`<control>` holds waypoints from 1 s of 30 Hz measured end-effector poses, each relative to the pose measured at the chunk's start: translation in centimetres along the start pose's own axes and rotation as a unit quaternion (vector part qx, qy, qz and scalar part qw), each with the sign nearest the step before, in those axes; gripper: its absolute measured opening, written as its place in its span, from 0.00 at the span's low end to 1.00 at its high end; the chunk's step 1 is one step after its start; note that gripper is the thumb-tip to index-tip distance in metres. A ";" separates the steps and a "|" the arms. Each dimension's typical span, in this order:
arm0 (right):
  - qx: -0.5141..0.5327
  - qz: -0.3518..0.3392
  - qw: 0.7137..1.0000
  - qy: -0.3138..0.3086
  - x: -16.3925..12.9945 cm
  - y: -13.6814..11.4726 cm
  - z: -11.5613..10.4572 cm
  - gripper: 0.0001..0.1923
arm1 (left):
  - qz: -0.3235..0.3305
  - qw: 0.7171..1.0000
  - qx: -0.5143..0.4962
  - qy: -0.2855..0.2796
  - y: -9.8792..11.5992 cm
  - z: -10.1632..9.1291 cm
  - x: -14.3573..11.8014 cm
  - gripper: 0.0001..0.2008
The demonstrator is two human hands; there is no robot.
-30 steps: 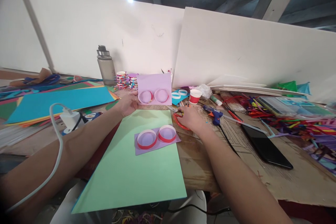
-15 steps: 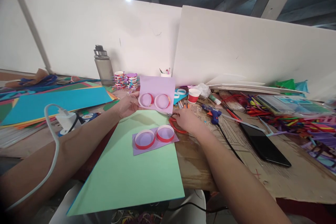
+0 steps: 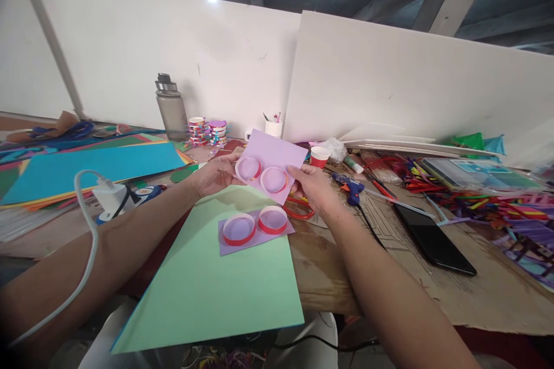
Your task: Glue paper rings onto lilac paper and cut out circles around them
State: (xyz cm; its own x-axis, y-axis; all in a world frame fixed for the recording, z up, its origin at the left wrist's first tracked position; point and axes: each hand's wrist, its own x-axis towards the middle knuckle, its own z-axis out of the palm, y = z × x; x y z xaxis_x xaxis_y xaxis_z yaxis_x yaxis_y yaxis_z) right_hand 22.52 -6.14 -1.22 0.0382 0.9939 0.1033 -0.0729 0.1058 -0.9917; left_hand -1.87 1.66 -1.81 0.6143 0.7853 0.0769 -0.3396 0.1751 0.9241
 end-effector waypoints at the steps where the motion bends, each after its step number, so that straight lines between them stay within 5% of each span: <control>1: 0.018 0.002 1.000 0.006 0.0 -0.1 0.1 0.22 | 0.003 1.000 -0.025 -0.007 0.1 0.1 0.0 0.27; 6: 0.101 0.019 0.995 0.016 -0.2 -0.1 0.6 0.16 | 0.023 0.995 -0.097 -0.029 0.0 0.9 -0.1 0.13; 15: 0.117 0.043 0.992 -0.019 -0.7 0.0 1.9 0.14 | 0.042 0.999 0.016 0.010 -1.7 2.3 -0.1 0.20; 30: -0.004 -0.015 0.999 0.030 -0.1 1.1 1.4 0.19 | 0.049 0.999 -0.008 0.014 -1.4 3.0 -0.2 0.20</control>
State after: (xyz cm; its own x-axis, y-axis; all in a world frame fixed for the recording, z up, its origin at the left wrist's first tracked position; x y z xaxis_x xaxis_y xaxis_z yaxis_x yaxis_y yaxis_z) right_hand 21.06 -6.07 -2.19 0.1003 0.9867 0.1277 -0.0629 0.1344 -0.9889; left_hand 0.58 -0.54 -2.06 0.5580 0.8151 0.1555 -0.4086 0.1067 0.9065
